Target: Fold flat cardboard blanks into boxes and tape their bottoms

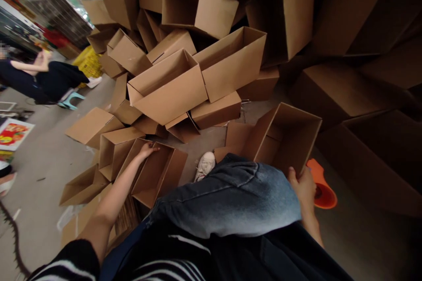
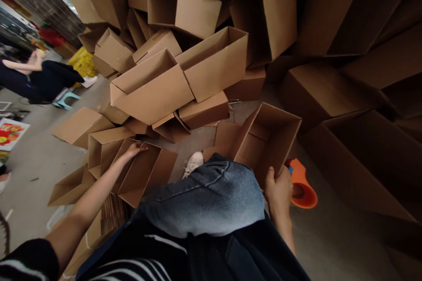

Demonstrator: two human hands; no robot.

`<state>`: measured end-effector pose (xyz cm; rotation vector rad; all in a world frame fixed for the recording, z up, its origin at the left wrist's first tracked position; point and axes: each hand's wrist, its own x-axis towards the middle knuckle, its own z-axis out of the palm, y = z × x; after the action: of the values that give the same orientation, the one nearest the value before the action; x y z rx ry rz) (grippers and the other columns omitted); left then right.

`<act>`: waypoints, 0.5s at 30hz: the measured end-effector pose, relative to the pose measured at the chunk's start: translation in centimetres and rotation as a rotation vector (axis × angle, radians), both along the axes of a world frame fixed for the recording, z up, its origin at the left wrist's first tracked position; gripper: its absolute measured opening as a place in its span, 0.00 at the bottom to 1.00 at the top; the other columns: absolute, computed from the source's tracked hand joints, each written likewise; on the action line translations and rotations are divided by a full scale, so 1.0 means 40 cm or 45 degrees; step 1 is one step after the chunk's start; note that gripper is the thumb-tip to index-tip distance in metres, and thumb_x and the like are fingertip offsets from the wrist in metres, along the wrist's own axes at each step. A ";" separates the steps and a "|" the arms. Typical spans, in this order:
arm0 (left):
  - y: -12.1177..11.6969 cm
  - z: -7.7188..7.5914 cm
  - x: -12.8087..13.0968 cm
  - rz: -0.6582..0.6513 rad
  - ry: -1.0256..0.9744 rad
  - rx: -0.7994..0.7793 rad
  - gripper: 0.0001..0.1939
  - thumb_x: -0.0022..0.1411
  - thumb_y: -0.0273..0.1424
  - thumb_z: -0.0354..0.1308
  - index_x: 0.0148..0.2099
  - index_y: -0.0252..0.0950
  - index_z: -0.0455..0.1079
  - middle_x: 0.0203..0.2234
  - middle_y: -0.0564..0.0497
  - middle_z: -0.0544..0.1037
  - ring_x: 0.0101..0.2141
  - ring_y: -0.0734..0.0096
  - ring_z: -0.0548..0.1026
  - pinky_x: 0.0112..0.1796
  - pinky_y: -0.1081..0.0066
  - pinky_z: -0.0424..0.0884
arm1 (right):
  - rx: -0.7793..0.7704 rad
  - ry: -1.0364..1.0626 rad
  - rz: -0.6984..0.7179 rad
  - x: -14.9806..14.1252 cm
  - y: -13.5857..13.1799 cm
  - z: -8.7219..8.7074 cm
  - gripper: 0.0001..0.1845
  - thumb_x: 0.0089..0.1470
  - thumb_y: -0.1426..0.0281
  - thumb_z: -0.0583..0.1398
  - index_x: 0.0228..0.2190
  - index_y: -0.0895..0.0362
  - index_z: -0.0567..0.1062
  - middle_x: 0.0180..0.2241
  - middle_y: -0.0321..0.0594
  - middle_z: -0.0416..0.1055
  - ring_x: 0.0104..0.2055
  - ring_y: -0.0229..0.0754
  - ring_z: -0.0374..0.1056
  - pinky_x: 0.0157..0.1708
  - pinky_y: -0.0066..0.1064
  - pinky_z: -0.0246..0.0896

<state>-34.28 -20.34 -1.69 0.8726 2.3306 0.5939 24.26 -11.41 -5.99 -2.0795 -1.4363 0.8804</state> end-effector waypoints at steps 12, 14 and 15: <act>0.020 -0.049 0.044 -0.072 0.131 -0.140 0.22 0.44 0.42 0.70 0.41 0.35 0.78 0.33 0.46 0.84 0.45 0.50 0.80 0.47 0.61 0.74 | 0.004 -0.030 -0.010 0.006 0.000 -0.018 0.26 0.55 0.57 0.48 0.46 0.59 0.71 0.43 0.57 0.74 0.46 0.61 0.71 0.40 0.43 0.61; 0.005 -0.057 0.038 -0.062 0.181 -0.240 0.18 0.45 0.41 0.69 0.37 0.34 0.79 0.31 0.45 0.83 0.42 0.48 0.81 0.44 0.62 0.75 | -0.001 -0.030 -0.012 0.008 0.000 -0.018 0.26 0.55 0.57 0.48 0.47 0.59 0.71 0.43 0.56 0.74 0.45 0.60 0.71 0.40 0.43 0.61; -0.001 -0.060 0.035 -0.057 0.212 -0.286 0.16 0.47 0.40 0.68 0.35 0.34 0.78 0.30 0.44 0.83 0.42 0.46 0.81 0.42 0.62 0.75 | -0.012 -0.032 -0.012 0.009 0.001 -0.017 0.27 0.56 0.57 0.48 0.48 0.60 0.70 0.43 0.56 0.74 0.45 0.60 0.71 0.40 0.43 0.61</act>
<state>-32.87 -20.37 -4.10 0.8944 2.4598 0.2420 24.60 -11.38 -6.65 -2.1100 -1.4365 0.8620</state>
